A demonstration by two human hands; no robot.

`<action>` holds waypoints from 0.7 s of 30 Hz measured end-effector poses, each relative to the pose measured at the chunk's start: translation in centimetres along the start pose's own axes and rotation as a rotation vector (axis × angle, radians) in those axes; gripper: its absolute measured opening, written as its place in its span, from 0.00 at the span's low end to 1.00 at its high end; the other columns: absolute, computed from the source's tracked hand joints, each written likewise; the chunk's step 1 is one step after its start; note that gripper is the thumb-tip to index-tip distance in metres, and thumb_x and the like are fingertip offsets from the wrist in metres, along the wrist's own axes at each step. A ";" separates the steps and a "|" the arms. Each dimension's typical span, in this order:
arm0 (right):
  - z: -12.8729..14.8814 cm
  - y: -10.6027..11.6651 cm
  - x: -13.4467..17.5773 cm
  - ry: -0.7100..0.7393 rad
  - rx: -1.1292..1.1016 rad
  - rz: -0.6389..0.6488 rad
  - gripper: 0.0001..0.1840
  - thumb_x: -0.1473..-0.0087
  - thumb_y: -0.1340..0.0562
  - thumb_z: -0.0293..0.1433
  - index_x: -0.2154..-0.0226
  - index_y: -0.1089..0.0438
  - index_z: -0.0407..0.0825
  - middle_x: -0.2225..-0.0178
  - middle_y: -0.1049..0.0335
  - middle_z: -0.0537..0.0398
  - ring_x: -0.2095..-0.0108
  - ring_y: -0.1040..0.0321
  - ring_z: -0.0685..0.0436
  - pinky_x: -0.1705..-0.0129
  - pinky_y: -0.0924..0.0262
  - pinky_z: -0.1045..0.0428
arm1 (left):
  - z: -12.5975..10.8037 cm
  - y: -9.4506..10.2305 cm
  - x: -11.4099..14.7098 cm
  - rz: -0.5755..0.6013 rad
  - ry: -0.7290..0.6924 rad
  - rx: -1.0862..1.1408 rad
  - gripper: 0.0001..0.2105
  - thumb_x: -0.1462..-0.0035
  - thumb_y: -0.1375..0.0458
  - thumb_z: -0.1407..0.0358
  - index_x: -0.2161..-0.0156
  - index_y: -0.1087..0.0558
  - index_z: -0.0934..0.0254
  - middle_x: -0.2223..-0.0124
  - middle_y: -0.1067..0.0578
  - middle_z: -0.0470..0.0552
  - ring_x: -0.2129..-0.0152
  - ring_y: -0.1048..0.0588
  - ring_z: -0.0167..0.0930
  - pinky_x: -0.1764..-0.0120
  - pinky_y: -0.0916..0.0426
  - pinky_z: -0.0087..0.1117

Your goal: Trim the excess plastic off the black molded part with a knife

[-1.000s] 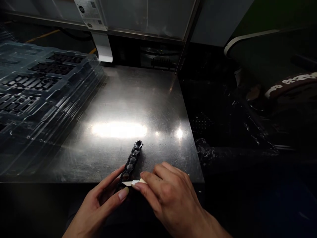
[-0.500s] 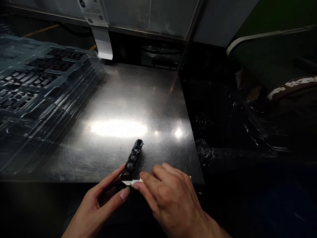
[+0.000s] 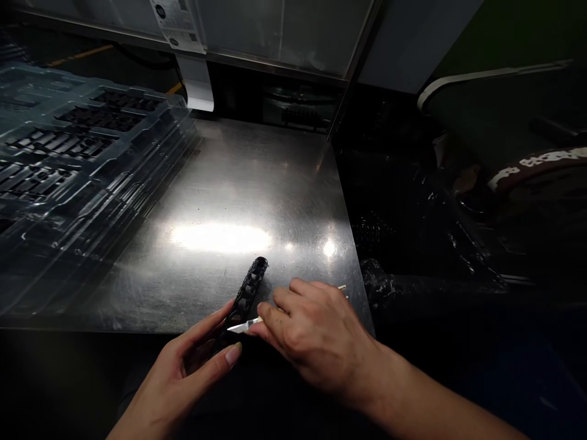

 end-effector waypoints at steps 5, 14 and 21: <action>-0.6 0.2 -1.4 0.160 0.063 -0.014 0.17 0.28 0.42 0.38 0.57 0.21 0.45 0.72 0.31 0.58 0.72 0.41 0.45 0.71 0.54 0.47 | -0.3 -0.2 0.1 0.030 0.018 0.034 0.30 0.42 0.31 0.57 0.36 0.29 0.52 0.36 0.22 0.45 0.36 0.29 0.37 0.33 0.36 0.35; -0.4 -0.3 1.0 0.150 0.118 -0.456 0.16 0.42 0.27 0.25 0.51 0.22 0.40 0.68 0.23 0.48 0.67 0.30 0.42 0.65 0.40 0.46 | -0.5 -0.3 0.3 -0.014 0.032 0.113 0.27 0.43 0.30 0.58 0.38 0.26 0.51 0.38 0.21 0.46 0.37 0.28 0.39 0.37 0.32 0.34; -1.2 -6.5 1.7 -0.882 -0.995 -0.268 0.18 0.43 0.27 0.45 0.66 0.29 0.49 0.73 0.33 0.61 0.74 0.37 0.50 0.73 0.41 0.55 | -0.6 -0.9 0.3 -0.100 0.031 0.150 0.29 0.48 0.27 0.59 0.40 0.24 0.55 0.43 0.17 0.50 0.41 0.24 0.40 0.41 0.29 0.33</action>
Point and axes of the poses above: each hand's wrist, its own x-axis away from the middle knuckle, its own y-axis out of the back of the hand, z = x × y, the point moved 5 cm from there along -x, towards the middle knuckle
